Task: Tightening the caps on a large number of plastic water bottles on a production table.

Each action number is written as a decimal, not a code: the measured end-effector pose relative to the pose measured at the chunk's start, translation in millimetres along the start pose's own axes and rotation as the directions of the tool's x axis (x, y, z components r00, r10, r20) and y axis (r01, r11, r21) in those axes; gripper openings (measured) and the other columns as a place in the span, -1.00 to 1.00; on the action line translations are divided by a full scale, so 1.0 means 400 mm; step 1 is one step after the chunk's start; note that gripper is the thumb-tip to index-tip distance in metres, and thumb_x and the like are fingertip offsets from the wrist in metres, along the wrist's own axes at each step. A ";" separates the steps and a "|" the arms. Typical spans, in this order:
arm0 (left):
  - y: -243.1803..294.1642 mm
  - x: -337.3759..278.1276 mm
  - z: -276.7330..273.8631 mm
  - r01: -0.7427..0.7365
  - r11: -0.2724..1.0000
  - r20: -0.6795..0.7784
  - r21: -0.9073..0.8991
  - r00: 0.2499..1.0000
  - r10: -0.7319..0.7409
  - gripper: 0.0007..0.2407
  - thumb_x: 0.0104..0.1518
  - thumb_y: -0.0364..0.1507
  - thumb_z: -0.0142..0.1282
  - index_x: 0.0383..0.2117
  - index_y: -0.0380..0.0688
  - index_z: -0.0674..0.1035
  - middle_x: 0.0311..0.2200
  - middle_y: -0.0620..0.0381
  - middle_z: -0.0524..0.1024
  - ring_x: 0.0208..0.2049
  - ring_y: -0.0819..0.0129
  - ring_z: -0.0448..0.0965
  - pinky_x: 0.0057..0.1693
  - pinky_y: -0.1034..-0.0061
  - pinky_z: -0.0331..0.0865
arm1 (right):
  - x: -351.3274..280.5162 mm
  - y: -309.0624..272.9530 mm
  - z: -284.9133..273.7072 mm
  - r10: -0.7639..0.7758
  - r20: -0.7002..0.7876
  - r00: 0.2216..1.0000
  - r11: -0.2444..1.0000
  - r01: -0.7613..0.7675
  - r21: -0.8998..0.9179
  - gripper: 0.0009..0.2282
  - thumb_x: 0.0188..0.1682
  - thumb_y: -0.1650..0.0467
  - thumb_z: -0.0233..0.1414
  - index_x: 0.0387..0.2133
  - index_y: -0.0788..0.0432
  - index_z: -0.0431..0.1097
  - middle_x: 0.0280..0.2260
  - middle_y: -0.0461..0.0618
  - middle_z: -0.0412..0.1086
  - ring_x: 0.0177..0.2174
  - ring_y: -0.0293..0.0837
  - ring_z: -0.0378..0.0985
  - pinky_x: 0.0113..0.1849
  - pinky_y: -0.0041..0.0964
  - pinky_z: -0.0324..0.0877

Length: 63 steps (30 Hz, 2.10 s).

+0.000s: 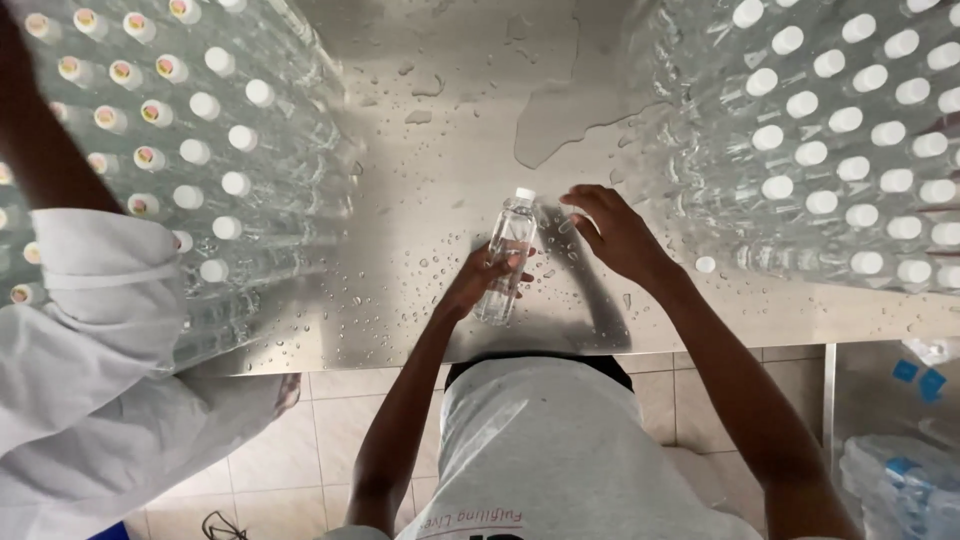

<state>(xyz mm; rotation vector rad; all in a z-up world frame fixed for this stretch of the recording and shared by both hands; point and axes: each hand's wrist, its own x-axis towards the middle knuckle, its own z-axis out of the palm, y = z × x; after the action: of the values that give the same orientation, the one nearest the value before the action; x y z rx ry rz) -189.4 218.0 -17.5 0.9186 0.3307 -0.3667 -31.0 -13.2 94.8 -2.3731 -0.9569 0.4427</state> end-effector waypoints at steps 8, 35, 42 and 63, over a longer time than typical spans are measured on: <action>0.073 -0.018 0.045 -0.050 0.997 0.129 0.051 0.991 0.044 -0.47 0.32 -0.29 0.25 0.33 -0.33 0.38 0.07 -0.36 0.57 -0.03 -0.17 0.73 -0.08 0.05 0.76 | 0.110 -0.069 -0.113 -0.070 0.356 0.932 0.960 -0.034 0.277 -0.62 0.27 0.49 -0.09 0.37 0.13 0.25 0.32 0.21 0.31 0.28 0.24 0.37 0.17 0.21 0.41; 0.255 -0.130 0.127 0.196 0.835 0.284 0.514 0.879 -0.382 -0.10 0.10 -0.21 0.44 0.51 -0.40 0.14 0.43 -0.57 0.16 0.45 -0.43 0.20 0.49 -0.19 0.00 | -0.032 0.056 -0.007 -0.491 -0.128 0.862 0.862 0.502 0.077 -0.54 0.25 0.21 -0.36 -0.69 -0.06 0.23 -0.82 -0.20 0.03 -0.82 0.00 0.23 -0.71 -0.20 0.18; -0.011 0.032 0.014 -0.066 -0.513 0.292 0.856 0.881 0.373 -0.18 -0.05 -0.04 0.51 0.35 0.00 0.32 -0.24 0.10 0.46 -0.47 0.28 0.51 -0.38 0.32 0.34 | 0.087 0.021 0.041 0.565 0.665 0.489 0.514 -0.839 0.180 -0.51 0.08 0.01 -0.06 -0.70 0.06 0.14 -0.74 -0.20 -0.01 -0.80 -0.25 0.01 -0.68 -0.27 -0.14; 0.241 0.420 -0.509 -0.284 0.891 -0.878 0.354 0.227 0.421 -0.04 0.28 -0.15 0.51 0.63 0.08 -0.08 0.62 -0.13 -0.23 0.63 0.05 -0.23 0.65 0.15 -0.30 | -0.054 0.068 -0.119 0.555 0.230 0.800 0.611 -0.579 0.540 -0.61 0.34 0.32 -0.08 -0.42 0.33 0.49 -0.60 0.13 0.31 -0.56 0.00 0.47 -0.45 -0.10 0.50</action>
<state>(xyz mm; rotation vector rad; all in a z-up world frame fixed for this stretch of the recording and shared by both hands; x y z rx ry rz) -21.9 409.9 -136.3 1.2316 1.1972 0.7038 -8.5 -62.0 119.3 -2.0139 0.0118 0.8863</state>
